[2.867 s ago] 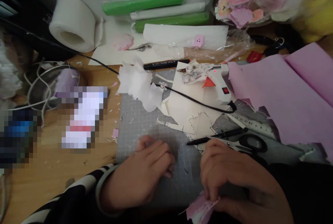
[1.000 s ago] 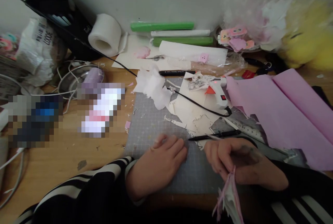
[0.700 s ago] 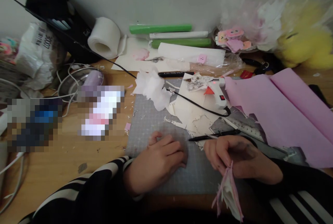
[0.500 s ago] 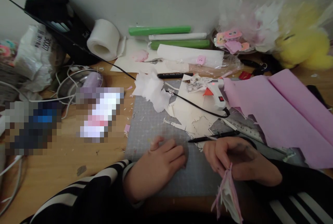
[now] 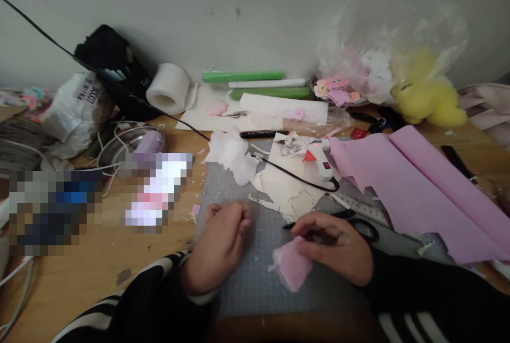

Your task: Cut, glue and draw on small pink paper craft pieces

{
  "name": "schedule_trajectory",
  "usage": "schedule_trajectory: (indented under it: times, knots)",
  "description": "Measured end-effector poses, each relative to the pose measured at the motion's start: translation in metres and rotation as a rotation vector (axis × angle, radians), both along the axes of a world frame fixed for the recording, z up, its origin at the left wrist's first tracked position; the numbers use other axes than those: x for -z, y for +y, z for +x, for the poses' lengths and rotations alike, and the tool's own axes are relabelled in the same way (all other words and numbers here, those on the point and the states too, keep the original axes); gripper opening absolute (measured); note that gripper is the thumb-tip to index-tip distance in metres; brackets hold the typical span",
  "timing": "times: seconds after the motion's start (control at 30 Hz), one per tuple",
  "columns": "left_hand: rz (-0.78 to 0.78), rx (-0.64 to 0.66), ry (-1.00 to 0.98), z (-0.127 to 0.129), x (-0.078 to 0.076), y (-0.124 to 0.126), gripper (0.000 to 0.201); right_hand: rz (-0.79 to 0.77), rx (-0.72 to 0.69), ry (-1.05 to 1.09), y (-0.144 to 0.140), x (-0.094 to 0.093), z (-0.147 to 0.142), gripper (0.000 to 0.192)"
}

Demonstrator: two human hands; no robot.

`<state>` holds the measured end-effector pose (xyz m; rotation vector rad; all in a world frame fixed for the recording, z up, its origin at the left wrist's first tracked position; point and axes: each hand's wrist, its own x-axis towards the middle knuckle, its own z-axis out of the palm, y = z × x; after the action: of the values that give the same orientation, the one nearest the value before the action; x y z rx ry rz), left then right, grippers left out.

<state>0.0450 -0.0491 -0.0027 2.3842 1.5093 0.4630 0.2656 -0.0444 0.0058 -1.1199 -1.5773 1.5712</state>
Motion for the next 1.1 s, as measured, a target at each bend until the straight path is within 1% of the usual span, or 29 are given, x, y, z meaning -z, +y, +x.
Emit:
schedule_trajectory:
  times: [0.03,0.1,0.17,0.23,0.3,0.37,0.4,0.5,0.53,0.57,0.6,0.63,0.7,0.73,0.77,0.83,0.93,1.03,1.1]
  knots:
    - [0.009,-0.056,-0.014,-0.003,0.000,0.002,0.021,0.132,0.031,-0.117,-0.002,0.002,-0.004,0.012]
    - [0.020,-0.138,-0.034,-0.007,0.001,0.005,0.024,0.447,0.053,-0.317,-0.006,0.004,-0.008,0.016]
    - [0.022,-0.169,-0.045,-0.008,0.001,0.006,0.029,0.727,0.073,-0.445,-0.007,0.002,-0.006,0.018]
    - [0.013,-0.150,-0.044,-0.009,0.000,0.007,0.035,0.880,0.102,-0.512,-0.006,-0.004,0.001,0.018]
    - [0.005,-0.130,-0.027,-0.011,0.000,0.009,0.040,0.924,0.097,-0.586,-0.005,-0.011,0.013,0.015]
    - [0.013,-0.158,0.000,-0.014,0.000,0.013,0.038,0.901,0.050,-0.688,-0.004,-0.018,0.028,0.011]
    - [0.025,-0.191,0.014,-0.016,0.000,0.015,0.034,0.878,0.013,-0.742,-0.004,-0.020,0.035,0.010]
    - [0.078,-0.285,0.037,-0.020,-0.001,0.016,0.013,0.842,-0.086,-0.885,-0.004,-0.021,0.057,0.010]
    - [0.098,-0.278,0.035,-0.020,-0.002,0.015,0.018,0.842,-0.111,-0.918,-0.004,-0.020,0.063,0.010]
    - [0.123,-0.227,0.027,-0.019,-0.003,0.013,0.026,0.839,-0.130,-0.936,-0.004,-0.019,0.067,0.010]
    - [0.154,-0.133,0.018,-0.016,-0.005,0.010,0.034,0.828,-0.136,-0.951,-0.004,-0.017,0.071,0.011]
    - [0.190,0.004,0.014,-0.013,-0.006,0.006,0.039,0.811,-0.139,-0.958,-0.004,-0.014,0.073,0.012]
    - [0.261,0.313,0.037,-0.006,-0.008,0.001,0.041,0.771,-0.132,-0.973,-0.004,-0.009,0.072,0.016]
    - [0.273,0.425,0.067,-0.002,-0.009,-0.001,0.038,0.759,-0.119,-0.984,-0.004,-0.006,0.070,0.019]
    - [0.259,0.490,0.095,0.001,-0.009,-0.002,0.038,0.754,-0.103,-0.991,-0.005,-0.003,0.067,0.021]
    - [0.188,0.552,0.144,0.004,-0.009,-0.001,0.044,0.757,-0.079,-0.989,-0.007,0.002,0.058,0.022]
    - [0.071,0.591,0.156,0.003,-0.010,0.004,0.047,0.804,-0.067,-0.945,-0.009,0.008,0.042,0.021]
    - [0.003,0.630,0.139,-0.001,-0.011,0.008,0.045,0.876,-0.059,-0.929,-0.006,0.011,0.032,0.019]
    - [-0.033,0.636,0.125,-0.003,-0.011,0.009,0.047,0.911,-0.071,-0.950,-0.001,0.010,0.030,0.017]
